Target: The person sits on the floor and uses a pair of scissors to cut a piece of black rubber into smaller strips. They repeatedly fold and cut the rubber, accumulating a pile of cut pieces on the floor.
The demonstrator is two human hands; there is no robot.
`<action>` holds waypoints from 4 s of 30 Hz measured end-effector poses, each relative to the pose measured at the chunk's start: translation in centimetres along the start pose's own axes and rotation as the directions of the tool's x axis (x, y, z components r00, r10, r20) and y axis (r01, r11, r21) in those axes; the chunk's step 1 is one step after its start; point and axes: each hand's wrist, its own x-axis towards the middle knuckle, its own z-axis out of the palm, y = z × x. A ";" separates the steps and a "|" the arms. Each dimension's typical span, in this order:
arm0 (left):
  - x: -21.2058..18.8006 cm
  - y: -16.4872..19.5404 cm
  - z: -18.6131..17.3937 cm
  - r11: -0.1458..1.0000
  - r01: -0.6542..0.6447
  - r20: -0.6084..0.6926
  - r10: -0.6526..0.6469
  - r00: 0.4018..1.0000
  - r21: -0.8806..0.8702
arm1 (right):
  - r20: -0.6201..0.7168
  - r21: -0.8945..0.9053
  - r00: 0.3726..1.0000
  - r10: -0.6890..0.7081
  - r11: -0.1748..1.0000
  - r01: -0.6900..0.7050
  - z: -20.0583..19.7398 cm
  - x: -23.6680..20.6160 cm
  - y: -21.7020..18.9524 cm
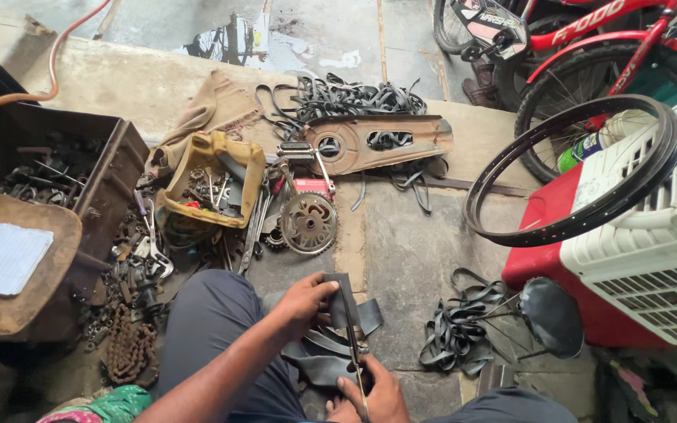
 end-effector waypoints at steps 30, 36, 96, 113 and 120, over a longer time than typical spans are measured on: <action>-0.2 -0.4 -0.1 0.997 -0.068 0.052 0.066 0.996 0.022 | 0.004 0.015 0.998 -0.058 0.998 0.058 -1.6 -2.5 -5.5; -0.2 -0.4 -0.2 0.997 -0.064 0.027 0.063 0.998 0.048 | -0.021 -0.022 0.998 -0.056 0.998 0.056 -1.3 -2.7 -5.5; 8.1 0.4 -4.1 0.998 0.066 -0.270 -0.070 0.960 -0.024 | -0.062 0.066 0.977 0.205 0.977 -0.200 -1.6 6.0 -5.1; 4.7 -3.9 -0.2 0.810 -0.303 0.296 0.168 0.940 0.502 | -0.224 0.151 0.974 0.042 0.989 -0.008 -3.3 9.1 -2.5; 3.8 -5.2 -2.4 0.948 0.139 0.133 -0.183 0.974 0.286 | -0.159 0.166 0.985 0.061 0.986 -0.034 -2.9 9.2 -0.1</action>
